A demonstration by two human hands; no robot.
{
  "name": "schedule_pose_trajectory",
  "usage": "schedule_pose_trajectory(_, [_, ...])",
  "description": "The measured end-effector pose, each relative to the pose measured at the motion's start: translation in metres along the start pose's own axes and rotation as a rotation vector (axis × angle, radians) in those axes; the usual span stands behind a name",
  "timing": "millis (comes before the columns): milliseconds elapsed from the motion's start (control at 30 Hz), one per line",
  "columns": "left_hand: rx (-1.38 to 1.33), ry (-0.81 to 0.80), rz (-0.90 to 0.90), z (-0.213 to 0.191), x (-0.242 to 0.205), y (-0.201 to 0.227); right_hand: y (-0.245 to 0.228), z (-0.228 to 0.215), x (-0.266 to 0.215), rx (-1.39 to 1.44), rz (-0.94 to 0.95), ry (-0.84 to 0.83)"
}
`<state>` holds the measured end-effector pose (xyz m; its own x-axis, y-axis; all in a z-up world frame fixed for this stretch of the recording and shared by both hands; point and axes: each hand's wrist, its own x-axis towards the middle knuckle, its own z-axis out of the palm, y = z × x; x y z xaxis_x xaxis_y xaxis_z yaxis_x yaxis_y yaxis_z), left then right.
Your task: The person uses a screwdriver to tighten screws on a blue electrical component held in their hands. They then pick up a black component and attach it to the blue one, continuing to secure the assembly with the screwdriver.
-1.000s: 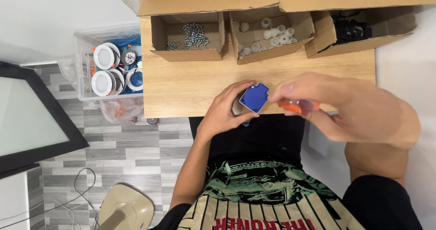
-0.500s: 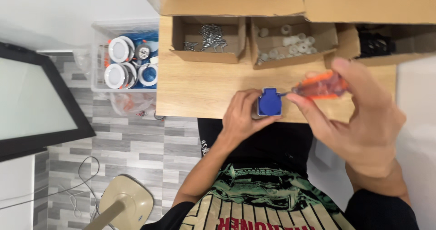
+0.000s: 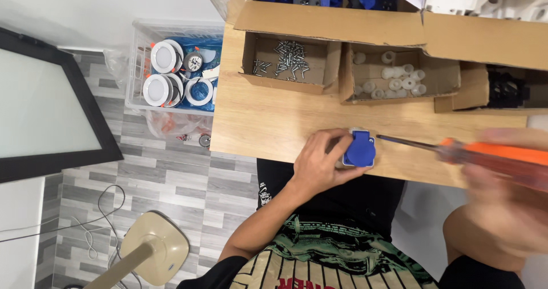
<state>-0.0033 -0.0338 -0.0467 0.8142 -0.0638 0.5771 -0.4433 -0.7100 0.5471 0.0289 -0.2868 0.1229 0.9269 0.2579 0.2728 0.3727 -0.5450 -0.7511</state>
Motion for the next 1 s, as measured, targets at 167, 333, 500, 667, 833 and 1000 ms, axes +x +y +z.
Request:
schedule_pose_trajectory(167, [-0.019, -0.018, -0.012, -0.005, 0.002, 0.001, 0.122, -0.008, -0.003, 0.37, -0.129, -0.104])
schedule_pose_trajectory(333, [-0.039, 0.0, -0.029, -0.01, 0.009, 0.004, 0.017, 0.062, 0.08, 0.219, -0.45, 0.18])
schedule_pose_trajectory(500, [-0.056, -0.002, -0.03, -0.01, 0.008, 0.002, 0.023, 0.105, 0.117, 0.214, -0.504, 0.068])
schedule_pose_trajectory(667, [-0.055, -0.002, -0.025, -0.016, 0.015, 0.004, 0.032, 0.124, 0.122, 0.167, -0.578, 0.04])
schedule_pose_trajectory(833, [-0.061, -0.012, -0.029, -0.019, 0.017, 0.005, 0.028, 0.127, 0.121, 0.194, -0.499, 0.021])
schedule_pose_trajectory(1000, [-0.04, -0.005, -0.017, -0.017, 0.017, 0.004, 0.03, 0.128, 0.122, 0.172, -0.55, 0.036])
